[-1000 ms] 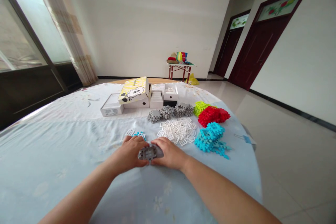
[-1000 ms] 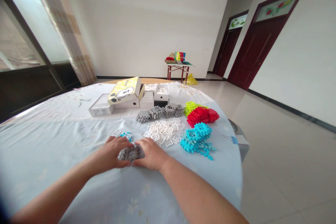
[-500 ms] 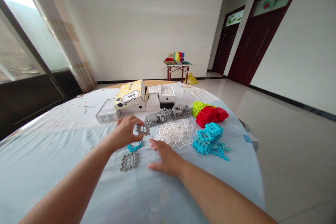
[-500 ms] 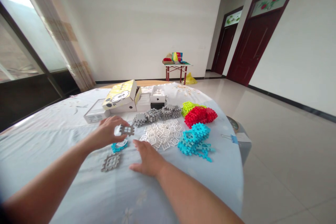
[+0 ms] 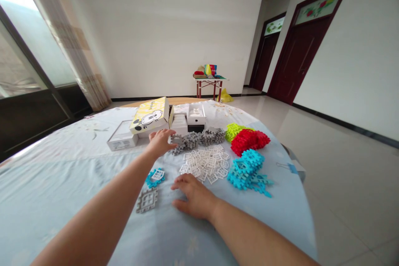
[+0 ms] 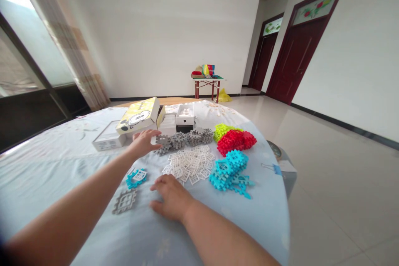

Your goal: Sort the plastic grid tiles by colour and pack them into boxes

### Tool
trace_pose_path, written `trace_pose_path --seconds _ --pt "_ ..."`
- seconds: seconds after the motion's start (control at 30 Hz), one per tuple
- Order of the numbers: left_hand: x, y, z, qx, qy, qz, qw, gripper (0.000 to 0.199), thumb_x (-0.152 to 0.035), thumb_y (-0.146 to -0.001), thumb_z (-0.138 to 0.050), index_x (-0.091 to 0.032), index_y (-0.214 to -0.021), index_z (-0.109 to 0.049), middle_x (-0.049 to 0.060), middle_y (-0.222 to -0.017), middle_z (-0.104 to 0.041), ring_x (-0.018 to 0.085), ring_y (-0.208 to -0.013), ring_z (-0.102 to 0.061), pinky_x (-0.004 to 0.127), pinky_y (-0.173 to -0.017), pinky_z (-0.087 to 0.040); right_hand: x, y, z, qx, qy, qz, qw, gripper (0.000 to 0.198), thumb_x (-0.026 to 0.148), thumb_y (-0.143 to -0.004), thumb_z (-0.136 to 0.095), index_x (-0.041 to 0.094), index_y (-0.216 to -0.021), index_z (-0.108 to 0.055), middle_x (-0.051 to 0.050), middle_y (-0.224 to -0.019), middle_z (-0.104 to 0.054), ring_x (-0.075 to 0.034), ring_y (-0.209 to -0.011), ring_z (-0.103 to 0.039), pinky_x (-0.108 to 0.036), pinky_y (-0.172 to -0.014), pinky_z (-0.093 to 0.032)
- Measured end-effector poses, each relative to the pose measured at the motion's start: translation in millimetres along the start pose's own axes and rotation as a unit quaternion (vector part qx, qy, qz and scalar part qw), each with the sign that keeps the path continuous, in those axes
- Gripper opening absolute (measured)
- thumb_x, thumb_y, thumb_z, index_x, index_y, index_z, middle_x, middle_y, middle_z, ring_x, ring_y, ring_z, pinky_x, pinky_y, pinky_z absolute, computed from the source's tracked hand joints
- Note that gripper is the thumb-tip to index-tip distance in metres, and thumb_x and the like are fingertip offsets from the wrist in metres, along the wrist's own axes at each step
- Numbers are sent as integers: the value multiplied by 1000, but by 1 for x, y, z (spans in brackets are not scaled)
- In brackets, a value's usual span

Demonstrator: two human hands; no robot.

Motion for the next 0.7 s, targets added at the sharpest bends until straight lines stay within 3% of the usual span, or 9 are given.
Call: trace_pose_path --seconds 0.3,0.53,0.6,0.7 --pt "-3 7 1 12 13 -2 1000 52 -48 -69 -57 -24 -115 -53 9 -115 -59 29 -109 -48 46 -94 -23 1 0 -1 -7 -1 0 1000 36 25 -73 -62 16 -107 -60 -10 -113 -51 -19 -110 -45 -32 -98 -35" --pt "29 50 38 -75 100 23 992 48 -52 -75 -50 -21 -111 -55 8 -114 -59 23 -107 -51 39 -93 -33 4 1 1 -18 3 23 1000 32 23 -74 -61 18 -106 -60 -9 -111 -53 -19 -108 -47 -34 -97 -36" --pt "44 73 41 -50 151 34 987 46 -53 -76 -49 -18 -105 -58 8 -106 -62 21 -97 -56 34 -87 -40 5 1 1 -17 2 24 1000 31 23 -74 -61 17 -105 -61 -9 -110 -54 -19 -106 -48 -34 -96 -37" --pt "58 109 35 40 190 67 979 45 -56 -73 -50 -17 -94 -62 6 -89 -66 18 -80 -59 30 -73 -45 6 0 2 -14 5 28 1000 29 23 -75 -60 17 -103 -61 -8 -107 -56 -19 -104 -49 -33 -94 -38"
Point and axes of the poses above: each hand's wrist, its own y-axis away from the middle knuckle, its own z-axis out of the back of the hand, x = y × z, the point moved 9 cm from there along -y, towards the middle knuckle
